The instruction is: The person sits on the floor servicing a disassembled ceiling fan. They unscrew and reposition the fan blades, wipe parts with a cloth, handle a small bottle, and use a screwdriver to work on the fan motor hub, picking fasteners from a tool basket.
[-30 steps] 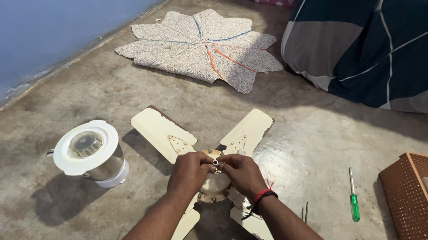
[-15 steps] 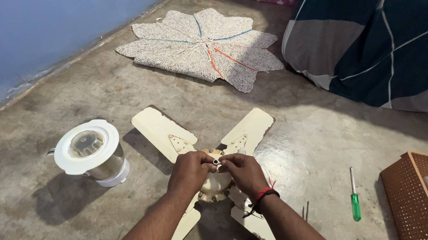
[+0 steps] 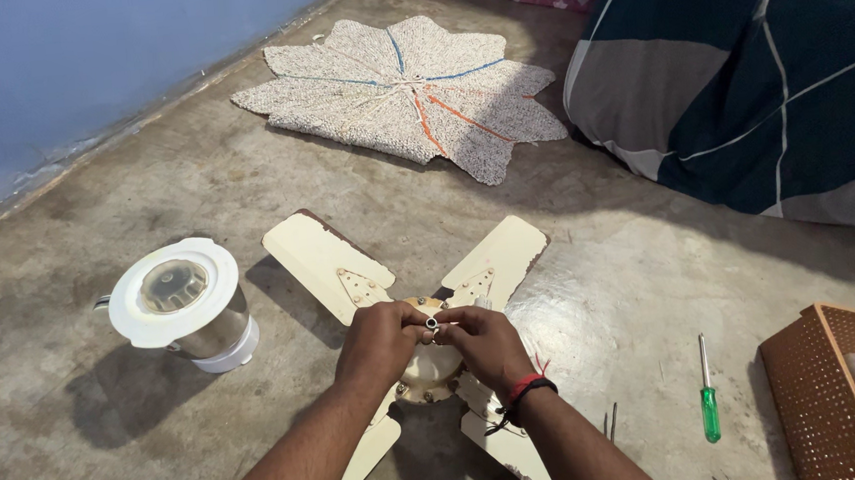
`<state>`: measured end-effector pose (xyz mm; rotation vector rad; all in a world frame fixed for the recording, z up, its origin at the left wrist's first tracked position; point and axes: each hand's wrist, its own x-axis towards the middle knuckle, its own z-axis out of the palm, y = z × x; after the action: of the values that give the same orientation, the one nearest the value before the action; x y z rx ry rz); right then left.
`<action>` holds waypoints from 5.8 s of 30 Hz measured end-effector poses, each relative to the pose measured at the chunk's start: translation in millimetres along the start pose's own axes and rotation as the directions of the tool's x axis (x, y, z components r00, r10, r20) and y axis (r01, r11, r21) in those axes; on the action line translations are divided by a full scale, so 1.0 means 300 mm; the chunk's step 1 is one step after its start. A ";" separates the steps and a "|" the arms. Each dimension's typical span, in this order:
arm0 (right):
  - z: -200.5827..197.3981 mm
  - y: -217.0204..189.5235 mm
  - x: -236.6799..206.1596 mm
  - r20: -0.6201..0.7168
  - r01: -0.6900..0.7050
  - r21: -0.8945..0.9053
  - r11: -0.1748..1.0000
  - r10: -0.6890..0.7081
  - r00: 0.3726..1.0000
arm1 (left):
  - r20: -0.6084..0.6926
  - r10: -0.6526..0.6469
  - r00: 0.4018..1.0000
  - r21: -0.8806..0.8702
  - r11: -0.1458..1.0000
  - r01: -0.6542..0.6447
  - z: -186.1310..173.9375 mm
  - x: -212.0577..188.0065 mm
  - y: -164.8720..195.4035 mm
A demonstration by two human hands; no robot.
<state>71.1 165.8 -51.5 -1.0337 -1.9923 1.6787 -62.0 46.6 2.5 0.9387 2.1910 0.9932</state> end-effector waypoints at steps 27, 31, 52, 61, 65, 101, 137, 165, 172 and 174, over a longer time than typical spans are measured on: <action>-0.004 0.042 0.024 0.078 -0.100 0.195 0.976 0.086 0.993 | -0.014 0.030 0.999 0.008 1.000 -0.030 -0.002 -0.002 -0.003; -0.008 0.041 0.019 0.091 -0.075 0.191 0.979 0.059 0.994 | -0.018 0.022 1.000 0.017 1.000 -0.022 0.000 0.002 -0.005; 0.006 0.059 0.019 0.042 0.022 0.128 0.992 -0.028 0.999 | 0.008 -0.016 1.000 0.042 0.999 0.015 -0.007 -0.006 0.010; 0.020 0.052 0.017 -0.067 -0.020 0.251 0.968 0.039 0.997 | -0.004 -0.017 1.000 0.029 0.999 0.017 -0.007 -0.009 0.009; 0.010 0.032 0.002 -0.007 -0.057 0.122 0.991 0.058 0.998 | -0.002 -0.016 1.000 0.009 1.000 0.016 -0.007 -0.010 0.008; 0.015 0.042 0.010 -0.011 -0.033 0.199 0.979 0.036 0.999 | -0.029 0.022 0.999 0.038 0.999 -0.021 -0.002 -0.001 0.000; 0.000 0.030 0.006 0.025 -0.083 0.199 0.977 0.080 0.997 | 0.027 -0.047 0.999 0.014 0.999 0.047 -0.020 -0.018 0.024; 0.025 -0.017 -0.017 -0.105 -0.118 0.019 0.993 0.119 0.987 | 0.027 -0.079 0.996 0.039 0.996 0.078 -0.015 -0.016 0.024; 0.027 0.000 -0.002 -0.099 -0.097 -0.006 0.995 0.096 0.991 | 0.005 -0.050 0.999 0.056 0.997 0.050 -0.016 -0.013 0.022; 0.027 0.006 -0.001 -0.149 -0.153 0.029 0.988 0.156 0.976 | 0.001 -0.051 0.999 0.060 0.997 0.051 -0.014 -0.013 0.018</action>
<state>66.4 160.0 -55.2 -1.2985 -1.8396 1.6373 -60.6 44.7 9.9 0.9060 2.2428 0.9064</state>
